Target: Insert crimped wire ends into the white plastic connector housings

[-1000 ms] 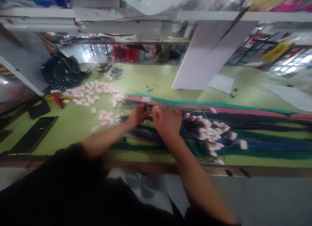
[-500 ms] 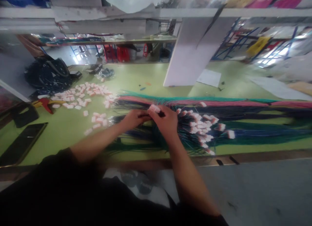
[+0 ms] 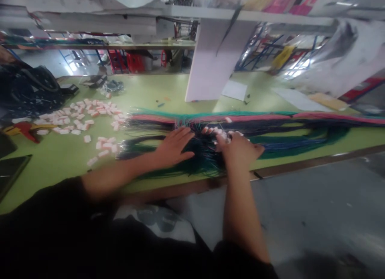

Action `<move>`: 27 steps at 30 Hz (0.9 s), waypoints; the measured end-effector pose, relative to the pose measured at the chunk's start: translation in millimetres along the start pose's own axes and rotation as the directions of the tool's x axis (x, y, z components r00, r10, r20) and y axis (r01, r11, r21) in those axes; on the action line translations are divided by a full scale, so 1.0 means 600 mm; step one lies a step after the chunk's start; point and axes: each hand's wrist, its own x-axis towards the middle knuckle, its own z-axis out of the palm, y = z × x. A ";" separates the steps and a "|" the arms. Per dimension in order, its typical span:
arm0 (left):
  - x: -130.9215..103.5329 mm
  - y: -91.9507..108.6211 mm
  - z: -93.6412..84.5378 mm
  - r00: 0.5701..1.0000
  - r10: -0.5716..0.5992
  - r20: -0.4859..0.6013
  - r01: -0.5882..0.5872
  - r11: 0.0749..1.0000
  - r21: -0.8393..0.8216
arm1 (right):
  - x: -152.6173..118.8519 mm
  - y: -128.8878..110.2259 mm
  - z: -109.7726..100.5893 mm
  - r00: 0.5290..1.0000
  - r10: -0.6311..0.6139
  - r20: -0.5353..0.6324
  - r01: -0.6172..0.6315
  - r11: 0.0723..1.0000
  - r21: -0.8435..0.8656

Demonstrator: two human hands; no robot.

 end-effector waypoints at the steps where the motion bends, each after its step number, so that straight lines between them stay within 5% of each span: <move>1: 0.012 0.006 0.011 0.999 0.024 0.041 -0.025 0.999 0.029 | -0.003 0.000 0.003 1.000 -0.026 -0.011 0.026 1.000 -0.004; 4: 0.038 0.013 0.043 0.971 0.010 0.237 -0.039 0.992 0.119 | -0.011 0.000 0.005 0.999 -0.053 -0.014 0.053 0.999 0.008; 9: 0.043 0.010 0.049 0.952 0.006 0.307 -0.050 0.990 0.134 | -0.013 0.012 -0.009 0.998 0.039 -0.055 -0.028 0.983 0.184; 16: 0.023 0.000 0.004 0.991 0.035 0.130 -0.037 0.999 0.018 | -0.006 -0.014 -0.034 0.968 -0.135 -0.212 0.216 0.879 0.426; 21: -0.044 -0.066 -0.053 0.989 -0.019 0.144 0.008 0.997 0.074 | -0.008 -0.075 -0.053 0.935 -0.291 -0.203 0.350 0.847 0.401; 27: -0.185 -0.197 -0.153 0.955 -0.297 -0.024 0.297 0.944 0.145 | -0.004 -0.177 -0.052 0.823 -0.567 -0.042 0.559 0.795 0.236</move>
